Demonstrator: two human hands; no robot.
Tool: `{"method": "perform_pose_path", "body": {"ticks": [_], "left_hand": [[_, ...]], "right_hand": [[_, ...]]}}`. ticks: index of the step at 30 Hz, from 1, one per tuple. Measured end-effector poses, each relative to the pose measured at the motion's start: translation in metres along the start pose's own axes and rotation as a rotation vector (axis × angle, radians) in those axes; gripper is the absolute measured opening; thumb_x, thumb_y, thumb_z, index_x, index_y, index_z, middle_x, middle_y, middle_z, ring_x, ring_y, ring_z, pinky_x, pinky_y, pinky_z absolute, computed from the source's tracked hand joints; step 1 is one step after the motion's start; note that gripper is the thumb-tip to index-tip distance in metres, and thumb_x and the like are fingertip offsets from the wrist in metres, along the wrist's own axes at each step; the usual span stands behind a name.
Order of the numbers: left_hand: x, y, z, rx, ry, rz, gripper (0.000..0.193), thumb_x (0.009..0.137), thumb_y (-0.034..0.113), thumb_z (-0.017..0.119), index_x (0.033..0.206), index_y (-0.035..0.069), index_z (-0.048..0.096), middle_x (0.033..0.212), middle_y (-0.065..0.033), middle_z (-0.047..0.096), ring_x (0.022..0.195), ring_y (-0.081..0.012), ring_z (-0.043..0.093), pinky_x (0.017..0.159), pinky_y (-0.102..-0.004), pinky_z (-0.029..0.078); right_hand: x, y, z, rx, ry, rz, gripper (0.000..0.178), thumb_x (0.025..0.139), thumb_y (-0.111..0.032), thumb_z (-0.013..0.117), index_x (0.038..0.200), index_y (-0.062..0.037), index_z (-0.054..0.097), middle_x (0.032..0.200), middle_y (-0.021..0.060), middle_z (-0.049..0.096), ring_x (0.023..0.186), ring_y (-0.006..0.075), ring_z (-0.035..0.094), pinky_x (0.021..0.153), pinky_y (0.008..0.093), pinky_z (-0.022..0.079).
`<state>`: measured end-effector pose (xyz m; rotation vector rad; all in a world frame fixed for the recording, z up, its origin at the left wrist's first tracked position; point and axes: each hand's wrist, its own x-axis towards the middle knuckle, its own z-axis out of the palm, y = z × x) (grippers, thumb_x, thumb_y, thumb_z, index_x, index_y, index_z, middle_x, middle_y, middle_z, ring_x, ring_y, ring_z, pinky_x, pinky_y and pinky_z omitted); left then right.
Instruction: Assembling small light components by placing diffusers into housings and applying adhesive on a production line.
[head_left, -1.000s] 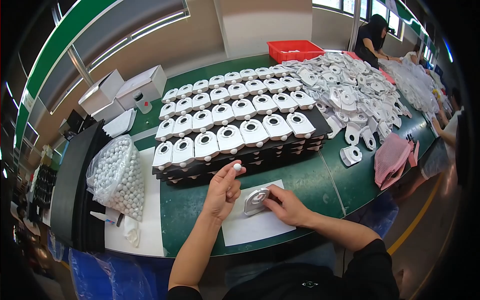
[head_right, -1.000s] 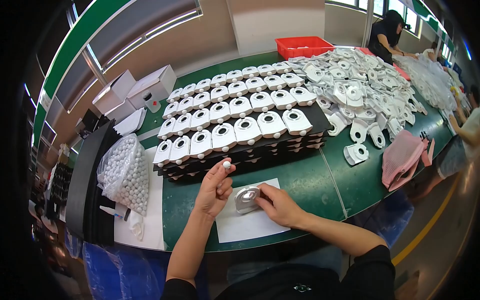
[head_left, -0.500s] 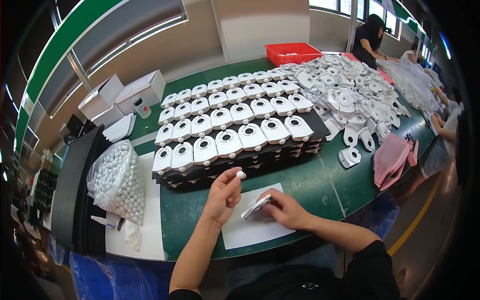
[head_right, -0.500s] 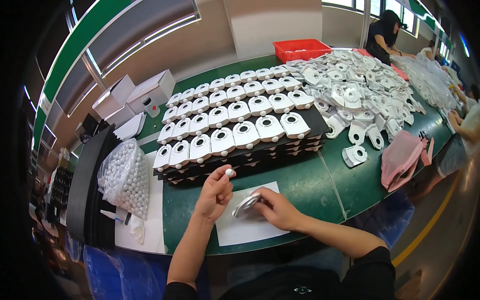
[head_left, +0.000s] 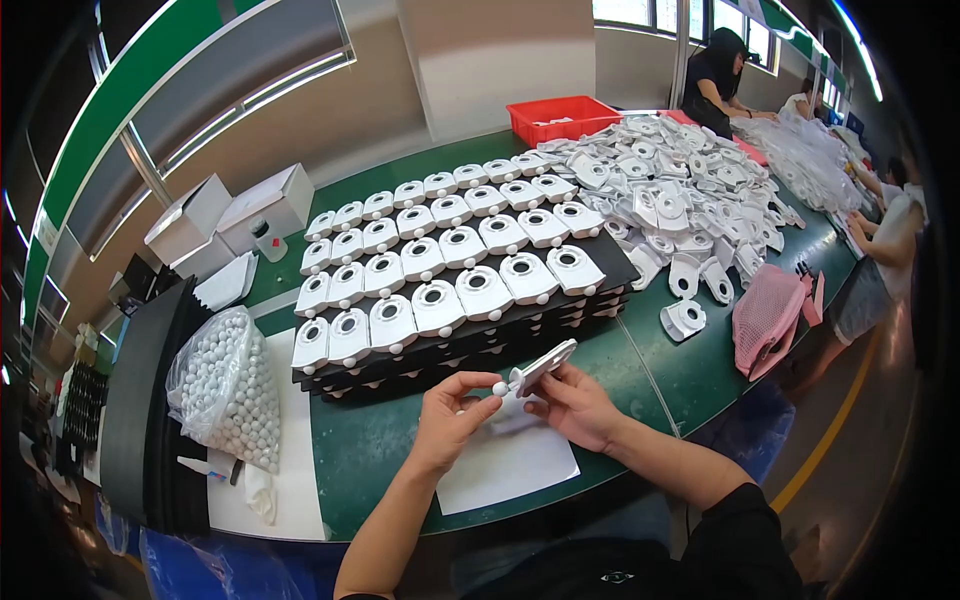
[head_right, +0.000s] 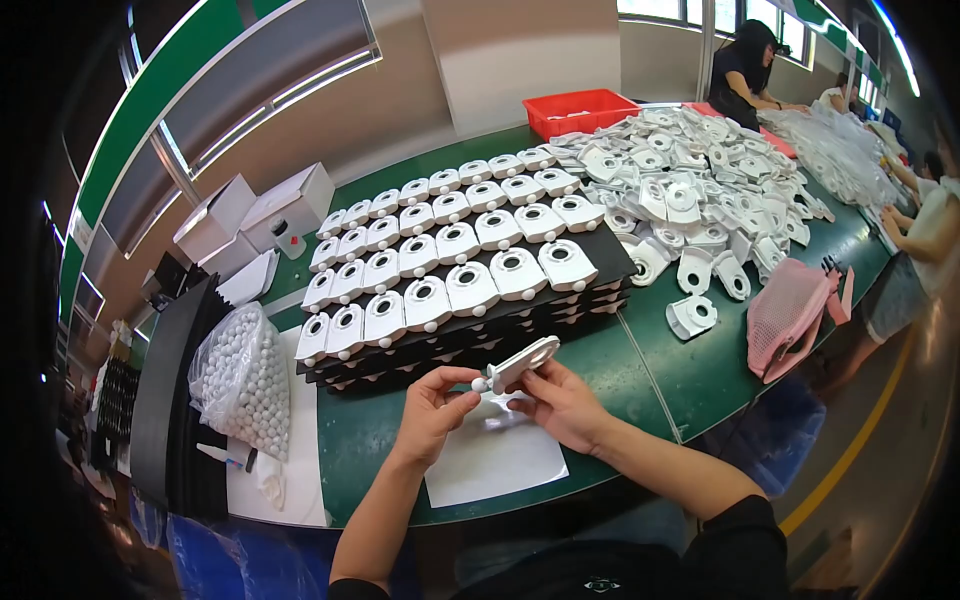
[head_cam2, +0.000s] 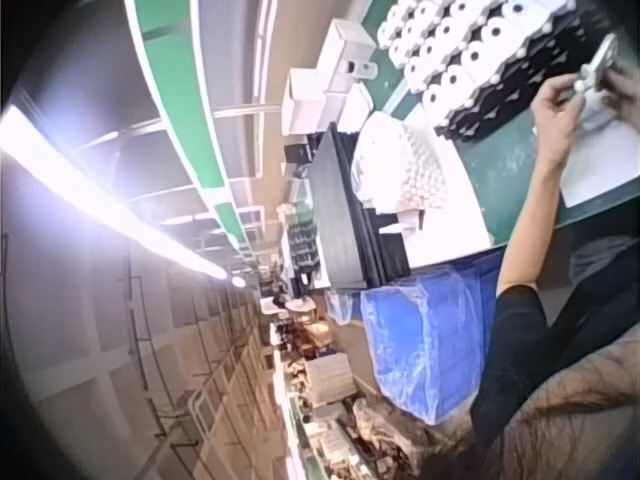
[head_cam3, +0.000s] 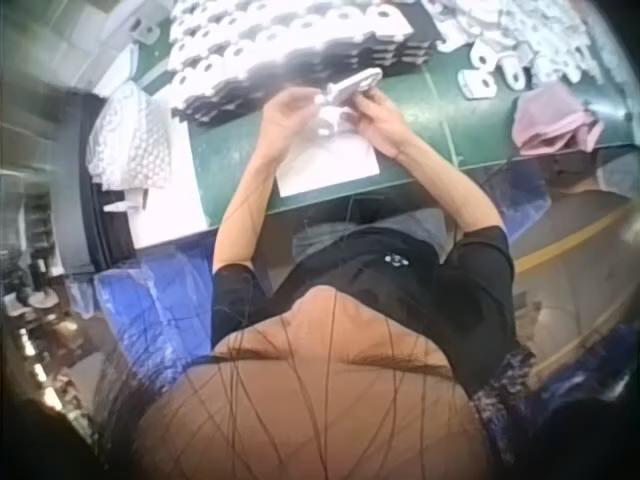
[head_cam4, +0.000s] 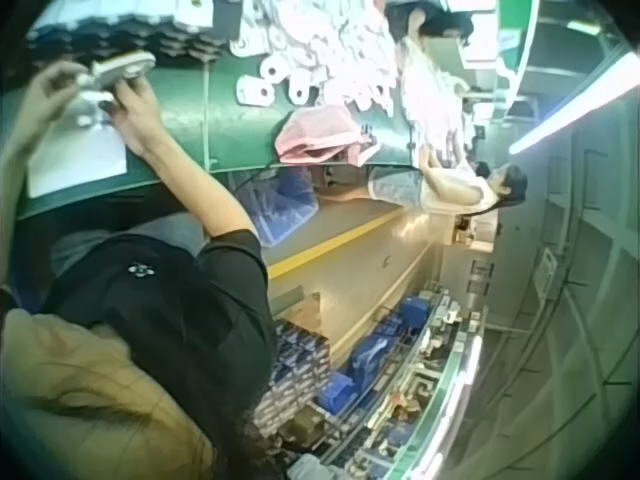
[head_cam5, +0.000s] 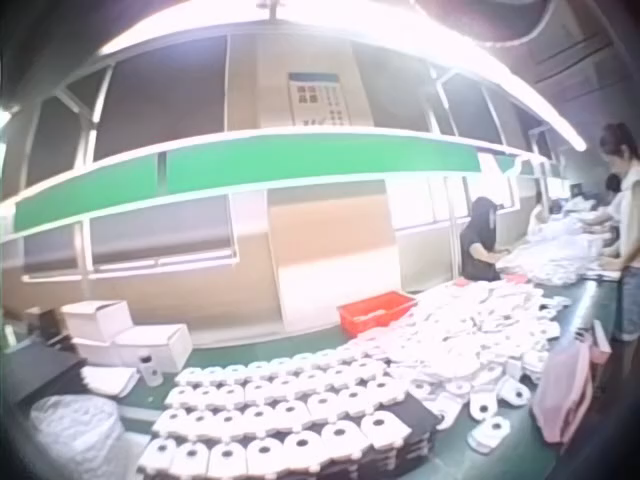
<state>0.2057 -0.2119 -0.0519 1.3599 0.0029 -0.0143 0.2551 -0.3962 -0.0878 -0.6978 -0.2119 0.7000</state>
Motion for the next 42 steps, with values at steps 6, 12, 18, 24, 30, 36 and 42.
{"method": "perform_pose_path", "body": {"ticks": [6,12,18,24,30,36,42], "left_hand": [[0.002,-0.003,-0.002,0.032,0.002,0.018,0.023,0.071,0.002,0.069,0.093,0.004,0.062,0.084,-0.0007,0.062,0.061,-0.0015,0.049,0.050,-0.0144,0.034],[0.001,-0.002,-0.003,0.225,-0.006,0.096,0.031,0.062,0.002,0.075,0.092,0.004,0.064,0.082,0.0007,0.060,0.059,-0.0010,0.043,0.052,-0.0146,0.034],[0.000,-0.007,-0.002,0.210,-0.124,0.257,0.034,0.055,-0.003,0.077,0.087,0.004,0.065,0.075,0.0025,0.050,0.061,-0.0026,0.042,0.053,-0.0155,0.032],[0.001,-0.006,0.002,0.150,-0.012,0.252,0.057,0.057,0.001,0.077,0.109,0.004,0.054,0.070,0.0042,0.048,0.061,-0.0032,0.044,0.058,-0.0167,0.036],[0.003,-0.003,-0.004,0.028,0.004,0.154,0.032,0.074,0.003,0.063,0.105,0.002,0.056,0.070,0.0033,0.049,0.063,-0.0034,0.044,0.057,-0.0161,0.034],[-0.008,0.013,-0.014,0.275,0.259,0.452,0.017,0.078,0.005,0.060,0.095,0.002,0.059,0.072,0.0031,0.051,0.063,-0.0033,0.045,0.057,-0.0167,0.035],[-0.065,0.053,-0.049,0.506,0.522,0.671,0.016,0.081,0.011,0.056,0.093,0.001,0.060,0.072,0.0018,0.048,0.063,-0.0055,0.041,0.056,-0.0186,0.032]], "right_hand": [[0.002,0.003,-0.006,-0.034,0.008,0.008,0.026,0.092,-0.008,0.044,0.117,-0.0089,0.043,0.113,0.0045,0.052,0.103,0.0144,0.051,0.081,0.0312,0.046],[0.000,0.000,0.004,-0.227,0.058,-0.049,0.024,0.091,-0.009,0.045,0.115,-0.0063,0.045,0.110,0.0036,0.053,0.097,0.0113,0.052,0.078,0.0266,0.045],[-0.009,-0.004,0.015,-0.439,-0.106,-0.278,0.019,0.090,-0.009,0.048,0.108,-0.0036,0.048,0.084,0.0012,0.054,0.069,0.0070,0.048,0.063,0.0220,0.042],[-0.004,-0.061,0.032,-0.721,-0.142,-0.433,0.024,0.083,0.003,0.053,0.106,-0.0024,0.049,0.091,0.0041,0.057,0.087,0.0104,0.055,0.078,0.0254,0.046],[0.015,-0.161,-0.026,-1.108,0.562,-0.820,0.025,0.083,-0.009,0.056,0.105,0.0017,0.051,0.069,0.0045,0.059,0.059,0.0087,0.051,0.053,0.0232,0.039],[0.040,-0.173,-0.061,-1.312,0.621,-0.547,0.025,0.078,-0.016,0.057,0.092,0.0036,0.063,0.080,0.0146,0.065,0.074,0.0184,0.063,0.066,0.0277,0.047],[0.057,-0.168,-0.070,-1.466,0.654,-0.533,0.024,0.076,-0.023,0.058,0.085,-0.0027,0.066,0.079,0.0135,0.065,0.075,0.0247,0.063,0.068,0.0324,0.048]]}}
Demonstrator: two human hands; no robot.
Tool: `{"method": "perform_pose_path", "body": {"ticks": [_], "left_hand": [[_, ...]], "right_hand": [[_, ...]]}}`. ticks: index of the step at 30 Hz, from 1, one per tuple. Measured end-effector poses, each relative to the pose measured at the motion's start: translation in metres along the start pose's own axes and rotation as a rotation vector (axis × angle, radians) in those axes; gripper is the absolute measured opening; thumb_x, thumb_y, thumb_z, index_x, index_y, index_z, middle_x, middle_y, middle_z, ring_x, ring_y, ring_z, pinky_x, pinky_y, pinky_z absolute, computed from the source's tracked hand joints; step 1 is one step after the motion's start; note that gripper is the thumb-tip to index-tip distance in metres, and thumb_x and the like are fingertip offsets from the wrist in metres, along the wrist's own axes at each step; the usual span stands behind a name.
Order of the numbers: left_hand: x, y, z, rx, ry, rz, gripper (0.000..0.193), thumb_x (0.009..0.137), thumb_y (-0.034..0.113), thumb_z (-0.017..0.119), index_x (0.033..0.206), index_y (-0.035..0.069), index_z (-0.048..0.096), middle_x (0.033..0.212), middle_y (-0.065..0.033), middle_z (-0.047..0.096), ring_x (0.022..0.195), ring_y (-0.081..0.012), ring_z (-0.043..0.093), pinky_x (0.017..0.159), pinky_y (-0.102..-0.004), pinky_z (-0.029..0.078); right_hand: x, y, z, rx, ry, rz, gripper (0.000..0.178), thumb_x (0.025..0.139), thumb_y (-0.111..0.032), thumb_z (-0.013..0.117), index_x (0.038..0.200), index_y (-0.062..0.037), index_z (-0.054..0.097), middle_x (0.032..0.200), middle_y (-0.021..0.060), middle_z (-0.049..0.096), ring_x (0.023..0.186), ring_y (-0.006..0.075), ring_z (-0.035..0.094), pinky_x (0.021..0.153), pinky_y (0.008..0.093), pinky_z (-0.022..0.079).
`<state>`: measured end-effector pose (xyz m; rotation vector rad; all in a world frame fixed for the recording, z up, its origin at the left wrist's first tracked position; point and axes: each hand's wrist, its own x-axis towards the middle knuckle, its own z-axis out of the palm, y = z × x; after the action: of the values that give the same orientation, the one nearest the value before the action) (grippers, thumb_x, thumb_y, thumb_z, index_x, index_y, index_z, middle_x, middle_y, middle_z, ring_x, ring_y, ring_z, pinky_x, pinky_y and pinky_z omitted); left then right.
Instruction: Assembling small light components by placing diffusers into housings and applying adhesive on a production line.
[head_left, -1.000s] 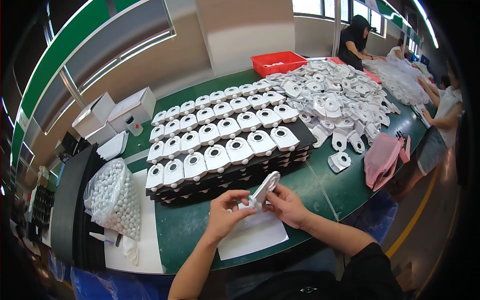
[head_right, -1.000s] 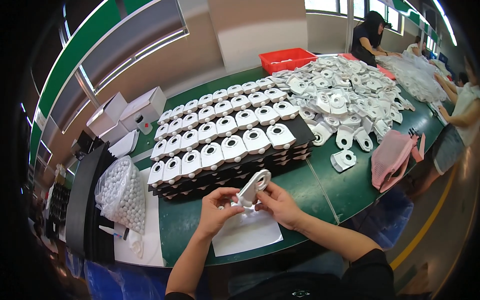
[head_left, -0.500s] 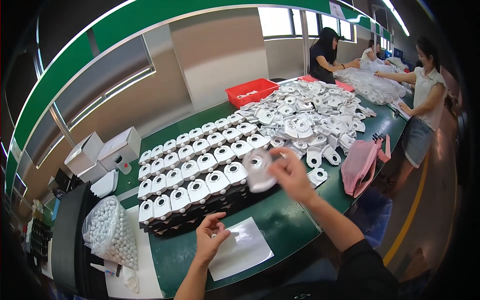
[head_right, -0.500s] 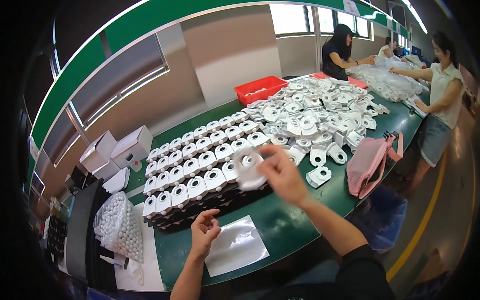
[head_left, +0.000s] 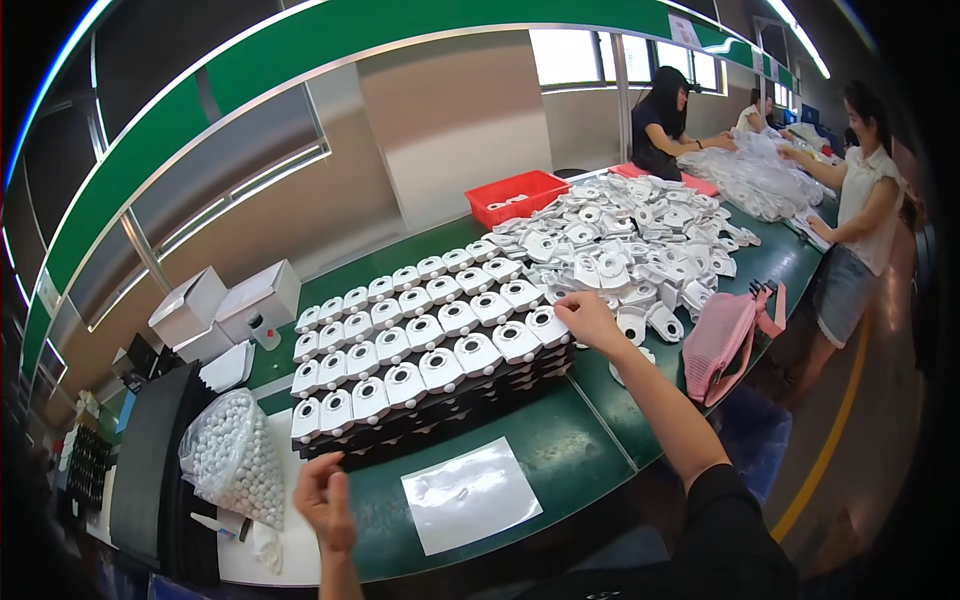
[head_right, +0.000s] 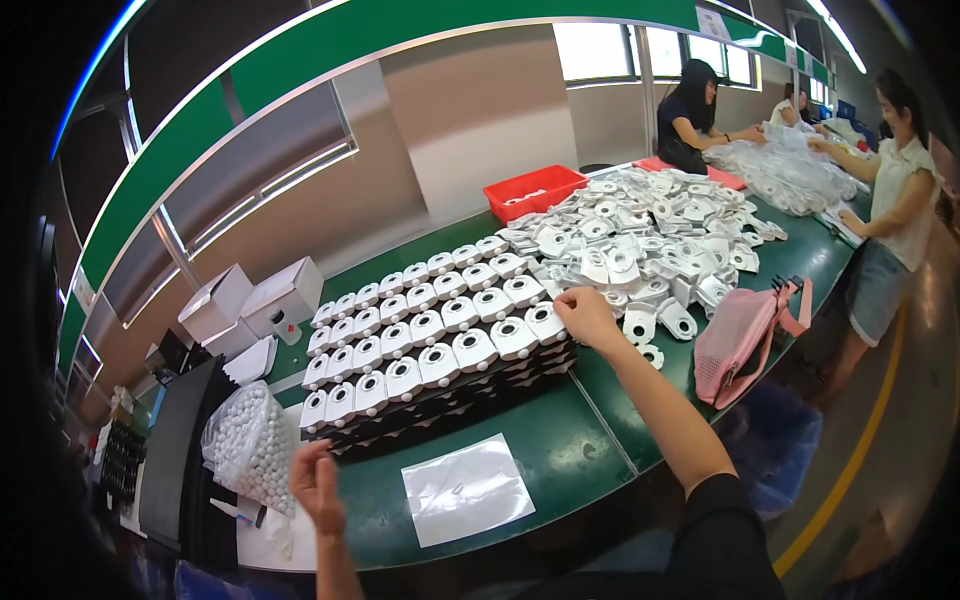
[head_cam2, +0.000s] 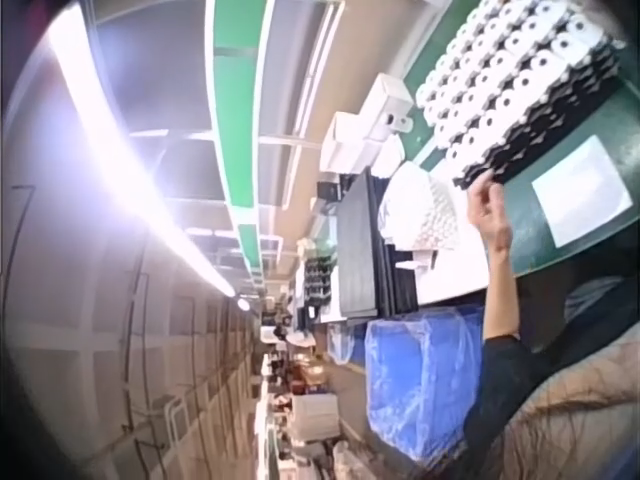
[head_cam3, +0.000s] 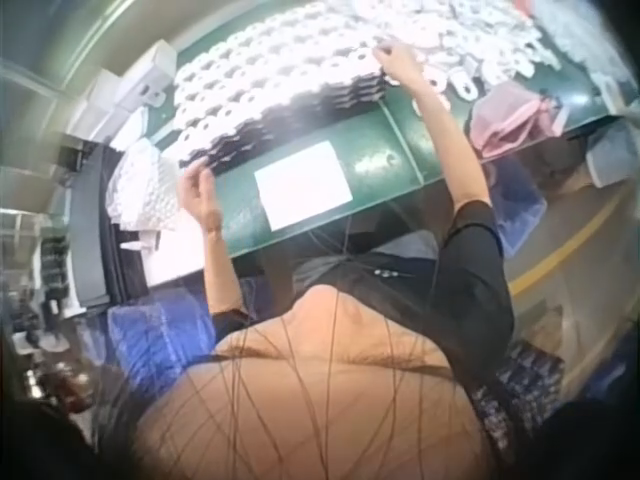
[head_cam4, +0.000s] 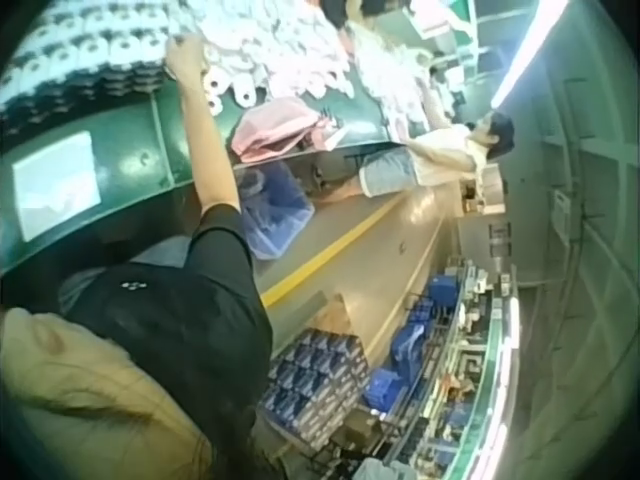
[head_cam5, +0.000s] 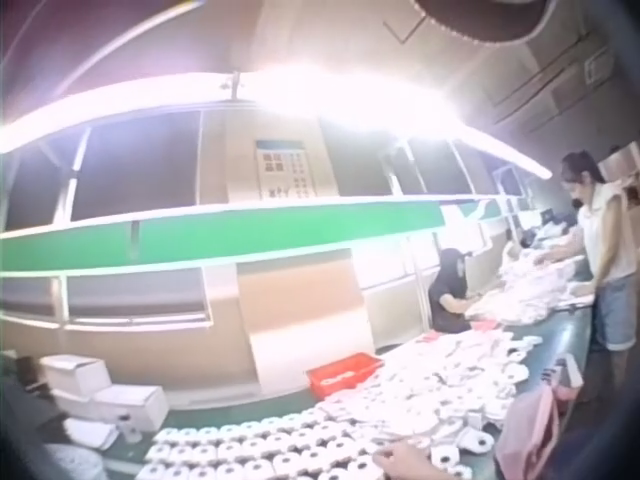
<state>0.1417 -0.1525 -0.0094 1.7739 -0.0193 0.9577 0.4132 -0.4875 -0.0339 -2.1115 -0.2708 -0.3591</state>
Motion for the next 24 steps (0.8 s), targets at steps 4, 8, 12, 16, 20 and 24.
{"method": "perform_pose_path", "body": {"ticks": [4,8,12,16,20,24], "left_hand": [[0.002,0.017,-0.079,0.476,0.198,0.207,0.014,0.083,0.004,0.051,0.093,-0.001,0.059,0.090,-0.0066,0.060,0.077,-0.0133,0.053,0.066,-0.0230,0.040],[0.012,0.046,-0.164,0.930,0.439,0.152,0.019,0.085,0.008,0.052,0.101,-0.002,0.055,0.078,-0.0044,0.051,0.067,-0.0125,0.045,0.058,-0.0244,0.036],[0.004,0.057,-0.289,1.438,0.678,-0.091,0.035,0.088,0.027,0.051,0.111,0.000,0.050,0.091,-0.0127,0.050,0.080,-0.0252,0.050,0.072,-0.0344,0.041],[-0.022,0.038,-0.399,1.448,0.861,-0.513,0.062,0.080,0.048,0.056,0.113,-0.004,0.048,0.110,-0.0200,0.052,0.100,-0.0294,0.053,0.083,-0.0382,0.040],[-0.032,-0.023,-0.446,0.770,0.808,-0.626,0.069,0.065,0.046,0.074,0.100,-0.010,0.056,0.095,-0.0178,0.061,0.082,-0.0280,0.060,0.073,-0.0350,0.046],[-0.038,-0.070,-0.467,0.804,1.064,-0.515,0.060,0.063,0.024,0.077,0.103,-0.013,0.053,0.095,-0.0187,0.061,0.084,-0.0264,0.059,0.078,-0.0356,0.045]], "right_hand": [[-0.005,-0.002,0.007,-0.035,0.089,-0.105,0.027,0.078,-0.026,0.055,0.082,-0.0015,0.065,0.079,0.0162,0.063,0.077,0.0307,0.061,0.068,0.0369,0.046],[-0.013,0.004,0.008,0.119,0.114,-0.103,0.034,0.088,-0.029,0.048,0.090,0.0018,0.061,0.085,0.0187,0.059,0.084,0.0307,0.054,0.076,0.0357,0.041],[-0.031,0.009,-0.002,0.259,0.271,-0.209,0.024,0.090,-0.020,0.046,0.100,-0.0022,0.058,0.094,0.0091,0.056,0.086,0.0184,0.051,0.076,0.0281,0.040],[-0.049,0.015,0.008,0.261,0.344,-0.263,0.018,0.090,-0.015,0.046,0.098,-0.0020,0.057,0.093,0.0076,0.054,0.085,0.0165,0.050,0.073,0.0256,0.039],[-0.058,0.020,0.000,0.171,0.346,-0.306,0.014,0.089,-0.010,0.047,0.095,-0.0015,0.055,0.092,0.0071,0.054,0.082,0.0162,0.050,0.070,0.0257,0.039],[-0.060,0.022,0.000,0.139,0.347,-0.357,0.013,0.089,-0.007,0.046,0.094,0.0003,0.055,0.091,0.0073,0.052,0.082,0.0159,0.050,0.071,0.0250,0.039]]}}
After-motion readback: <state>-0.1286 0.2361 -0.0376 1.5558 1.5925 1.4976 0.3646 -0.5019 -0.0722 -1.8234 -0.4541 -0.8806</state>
